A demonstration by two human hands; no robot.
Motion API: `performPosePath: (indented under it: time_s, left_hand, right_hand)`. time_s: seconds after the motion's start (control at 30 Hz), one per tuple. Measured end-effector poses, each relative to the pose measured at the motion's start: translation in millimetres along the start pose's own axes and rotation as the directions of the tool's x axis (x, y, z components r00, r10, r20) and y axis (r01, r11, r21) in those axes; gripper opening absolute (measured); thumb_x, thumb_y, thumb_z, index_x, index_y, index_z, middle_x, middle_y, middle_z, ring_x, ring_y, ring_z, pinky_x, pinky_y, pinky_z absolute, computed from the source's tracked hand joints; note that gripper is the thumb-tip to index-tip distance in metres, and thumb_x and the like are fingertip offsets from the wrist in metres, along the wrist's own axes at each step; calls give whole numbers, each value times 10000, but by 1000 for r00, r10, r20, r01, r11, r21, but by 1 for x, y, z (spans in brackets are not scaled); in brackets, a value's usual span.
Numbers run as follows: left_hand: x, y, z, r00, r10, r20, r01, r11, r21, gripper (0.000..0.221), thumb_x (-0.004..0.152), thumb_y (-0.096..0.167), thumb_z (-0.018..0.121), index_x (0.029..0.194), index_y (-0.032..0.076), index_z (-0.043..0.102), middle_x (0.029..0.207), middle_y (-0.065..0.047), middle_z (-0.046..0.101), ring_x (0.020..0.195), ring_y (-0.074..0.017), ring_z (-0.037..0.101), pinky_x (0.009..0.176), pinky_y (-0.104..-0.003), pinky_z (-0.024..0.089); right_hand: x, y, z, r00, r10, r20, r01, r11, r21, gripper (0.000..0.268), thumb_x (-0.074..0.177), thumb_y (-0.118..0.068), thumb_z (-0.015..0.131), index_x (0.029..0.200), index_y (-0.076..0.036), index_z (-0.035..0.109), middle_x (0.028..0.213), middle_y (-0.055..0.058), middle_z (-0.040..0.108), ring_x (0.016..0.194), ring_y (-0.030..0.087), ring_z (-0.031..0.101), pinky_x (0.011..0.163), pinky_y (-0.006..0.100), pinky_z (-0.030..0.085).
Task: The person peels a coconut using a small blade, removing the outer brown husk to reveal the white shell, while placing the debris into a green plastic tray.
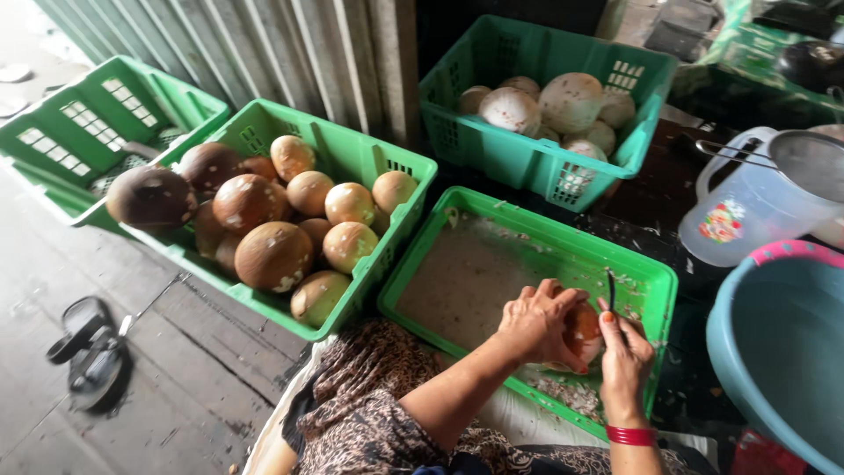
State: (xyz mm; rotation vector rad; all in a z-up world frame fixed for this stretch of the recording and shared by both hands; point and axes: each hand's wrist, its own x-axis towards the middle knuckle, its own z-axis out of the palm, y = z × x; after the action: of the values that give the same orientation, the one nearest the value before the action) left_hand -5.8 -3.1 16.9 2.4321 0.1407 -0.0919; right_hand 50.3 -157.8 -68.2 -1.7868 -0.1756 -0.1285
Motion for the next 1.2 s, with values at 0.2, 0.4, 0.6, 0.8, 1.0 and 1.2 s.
performPosePath:
  time_s: [0.2, 0.4, 0.6, 0.8, 1.0, 1.2]
  left_hand:
    - [3, -3, 8, 999, 10, -43, -10, 1000, 15, 1150, 355, 520, 828, 1427, 336, 455, 1347, -101, 477, 1168, -405, 519, 880, -611, 492]
    - [11, -8, 17, 999, 28, -41, -25, 997, 69, 1178, 329, 579, 783, 1430, 333, 443, 1342, -111, 484, 1127, -420, 539, 806, -614, 526]
    - [13, -11, 20, 999, 35, -42, -32, 996, 81, 1207, 322, 611, 776, 1443, 338, 424, 1354, -107, 474, 1147, -413, 535, 839, -608, 519]
    - [11, -10, 19, 998, 35, -56, -31, 997, 73, 1183, 326, 613, 794, 1422, 352, 436, 1375, -94, 474, 1163, -399, 531, 841, -599, 521]
    - [11, -13, 22, 994, 57, -93, -49, 995, 87, 1202, 327, 613, 811, 1435, 335, 437, 1353, -99, 486, 1136, -405, 548, 797, -618, 531]
    - [11, -13, 22, 996, 47, -74, -41, 996, 78, 1211, 326, 626, 815, 1440, 352, 427, 1336, -102, 486, 1139, -395, 549, 818, -613, 525]
  right_hand:
    - [-1, -11, -3, 1000, 14, 24, -14, 1000, -11, 269, 1041, -205, 619, 1258, -71, 708, 1111, 91, 656, 1034, 200, 589, 889, 329, 472]
    - [-3, -14, -4, 999, 34, 6, -33, 995, -99, 278, 1055, -296, 632, 1268, -139, 718, 1113, 52, 653, 1047, 178, 581, 863, 336, 450]
    - [2, -1, -3, 1000, -5, 11, 6, 998, -54, 253, 1057, -251, 634, 1255, -117, 717, 1110, 67, 660, 1051, 168, 586, 906, 319, 462]
    - [6, 12, -2, 1000, -13, 15, 13, 1000, 19, 248, 1055, -225, 636, 1251, -92, 709, 1115, 74, 638, 1052, 163, 581, 913, 309, 481]
    - [4, 0, -3, 999, 19, 32, -19, 1000, -3, 249, 1052, -232, 617, 1233, -91, 713, 1159, 71, 657, 1064, 171, 604, 918, 306, 496]
    - [4, 0, -4, 1000, 16, 25, -15, 1000, -16, 250, 1047, -240, 622, 1231, -99, 717, 1157, 63, 658, 1056, 164, 605, 903, 304, 496]
